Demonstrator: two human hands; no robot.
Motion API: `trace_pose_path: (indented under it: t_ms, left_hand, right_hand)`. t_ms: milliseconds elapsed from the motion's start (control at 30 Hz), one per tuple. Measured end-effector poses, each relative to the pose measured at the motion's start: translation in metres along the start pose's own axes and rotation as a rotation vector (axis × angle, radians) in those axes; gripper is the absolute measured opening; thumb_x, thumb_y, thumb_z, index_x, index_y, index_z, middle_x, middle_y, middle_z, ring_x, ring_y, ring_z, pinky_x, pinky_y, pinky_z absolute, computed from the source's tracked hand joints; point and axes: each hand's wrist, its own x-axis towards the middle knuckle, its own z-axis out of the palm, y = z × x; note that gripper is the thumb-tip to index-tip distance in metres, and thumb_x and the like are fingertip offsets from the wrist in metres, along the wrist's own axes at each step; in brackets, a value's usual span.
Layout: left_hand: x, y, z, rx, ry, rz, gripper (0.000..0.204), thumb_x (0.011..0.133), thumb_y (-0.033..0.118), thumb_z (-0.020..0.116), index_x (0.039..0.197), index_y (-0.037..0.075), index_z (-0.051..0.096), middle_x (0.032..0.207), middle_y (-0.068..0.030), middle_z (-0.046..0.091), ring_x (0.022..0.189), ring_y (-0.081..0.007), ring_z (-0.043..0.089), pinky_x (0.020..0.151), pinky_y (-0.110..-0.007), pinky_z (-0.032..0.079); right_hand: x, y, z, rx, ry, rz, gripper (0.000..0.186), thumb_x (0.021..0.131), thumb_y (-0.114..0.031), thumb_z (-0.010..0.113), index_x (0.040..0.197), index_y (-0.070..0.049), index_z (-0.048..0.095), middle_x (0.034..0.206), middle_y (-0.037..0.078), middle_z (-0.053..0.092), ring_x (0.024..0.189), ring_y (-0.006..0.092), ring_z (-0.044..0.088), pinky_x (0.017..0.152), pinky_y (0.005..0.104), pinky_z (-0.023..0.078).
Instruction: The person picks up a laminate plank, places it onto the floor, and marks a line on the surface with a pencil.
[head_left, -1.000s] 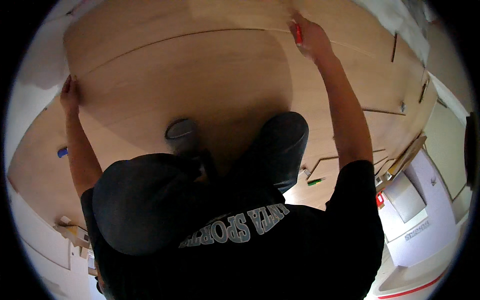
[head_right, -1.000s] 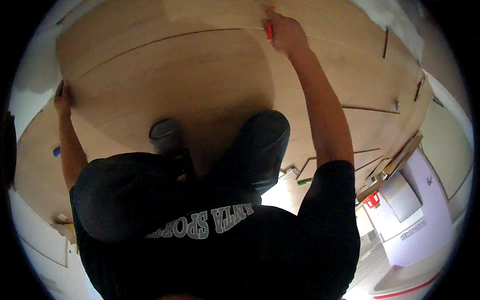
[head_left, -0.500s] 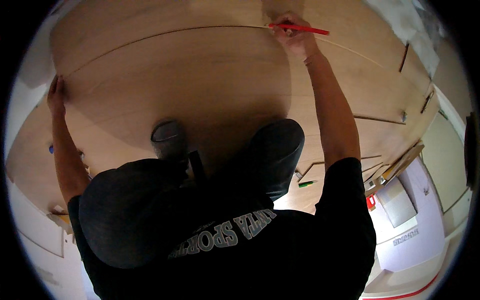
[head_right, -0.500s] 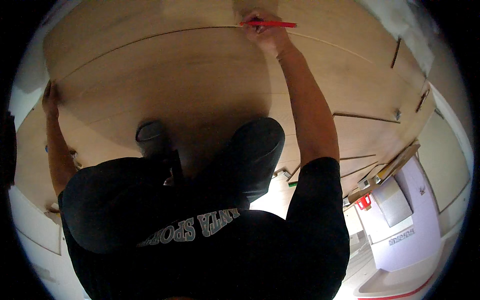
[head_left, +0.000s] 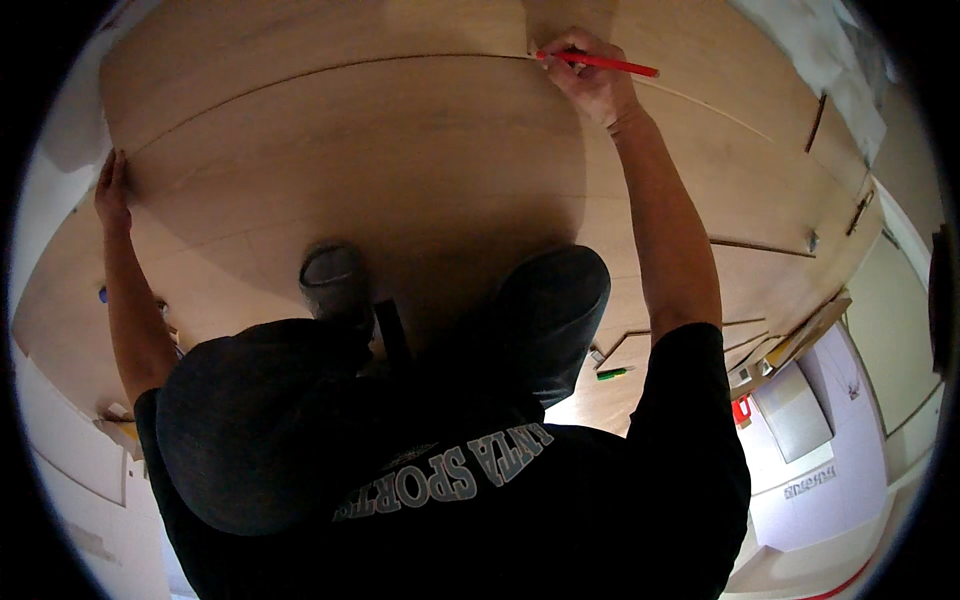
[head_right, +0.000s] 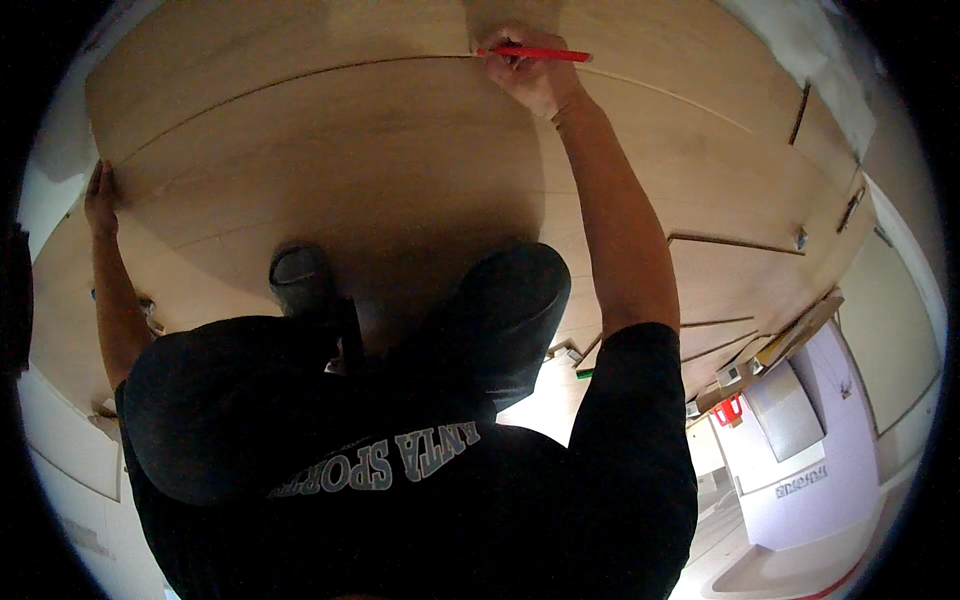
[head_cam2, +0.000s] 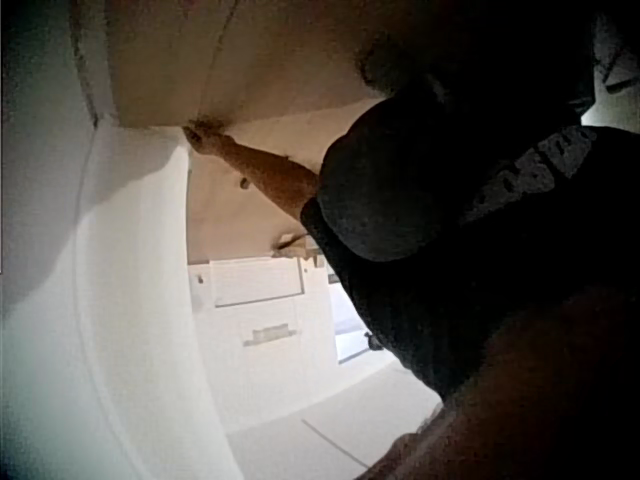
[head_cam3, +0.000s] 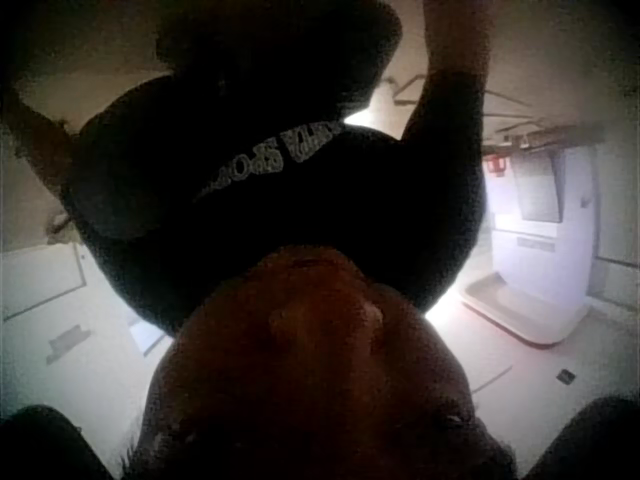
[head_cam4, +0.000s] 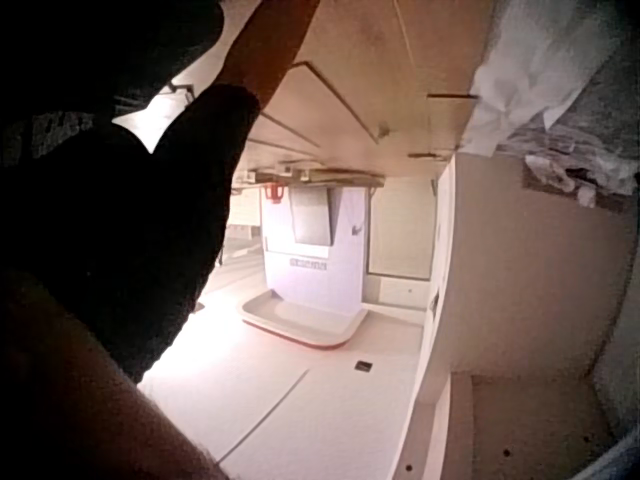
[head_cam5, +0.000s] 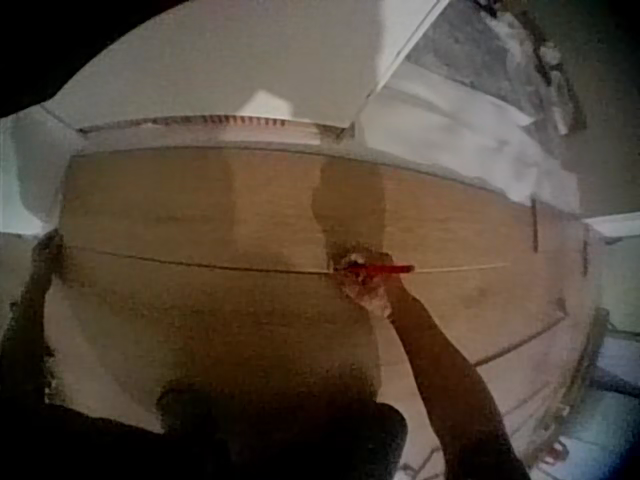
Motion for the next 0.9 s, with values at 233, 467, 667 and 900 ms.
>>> trace_pose_path:
  t_ms: [233,467,667,900]
  left_hand:
    - [0.002,0.002,0.001,0.090,0.005,0.011,0.056,0.100,0.037,0.063,0.142,0.001,0.056,0.140,-0.0083,0.060,0.128,-0.0178,0.055,0.109,-0.030,0.040]
    - [0.006,-0.013,0.000,-0.097,-0.005,0.001,0.059,0.098,0.035,0.067,0.143,-0.001,0.054,0.143,-0.0110,0.058,0.128,-0.0190,0.055,0.110,-0.031,0.039]
    - [0.003,-0.013,-0.005,-0.179,0.003,-0.038,0.050,0.100,0.028,0.063,0.143,0.002,0.056,0.142,-0.0101,0.058,0.129,-0.0189,0.055,0.111,-0.032,0.039]
    - [-0.006,0.020,0.023,-0.124,-0.003,0.023,0.059,0.095,0.036,0.071,0.141,0.001,0.057,0.137,-0.0092,0.062,0.125,-0.0175,0.056,0.109,-0.030,0.040]
  right_hand:
    - [0.002,0.013,0.003,0.045,0.018,-0.048,0.009,0.090,-0.006,0.070,0.098,-0.003,0.068,0.091,0.003,0.070,0.077,0.0089,0.061,0.070,0.0254,0.050]
    - [0.000,0.005,0.004,0.077,0.029,0.042,0.010,0.090,-0.006,0.069,0.098,-0.002,0.067,0.094,0.005,0.071,0.084,0.0124,0.066,0.076,0.0283,0.054]
    - [0.003,0.010,0.004,-0.030,0.025,0.015,0.013,0.090,-0.007,0.069,0.099,-0.001,0.065,0.093,0.009,0.072,0.085,0.0157,0.069,0.078,0.0297,0.056]
    - [-0.003,0.020,-0.002,0.060,0.057,0.089,0.012,0.090,-0.011,0.068,0.096,-0.001,0.066,0.088,0.007,0.070,0.080,0.0137,0.066,0.074,0.0281,0.054]
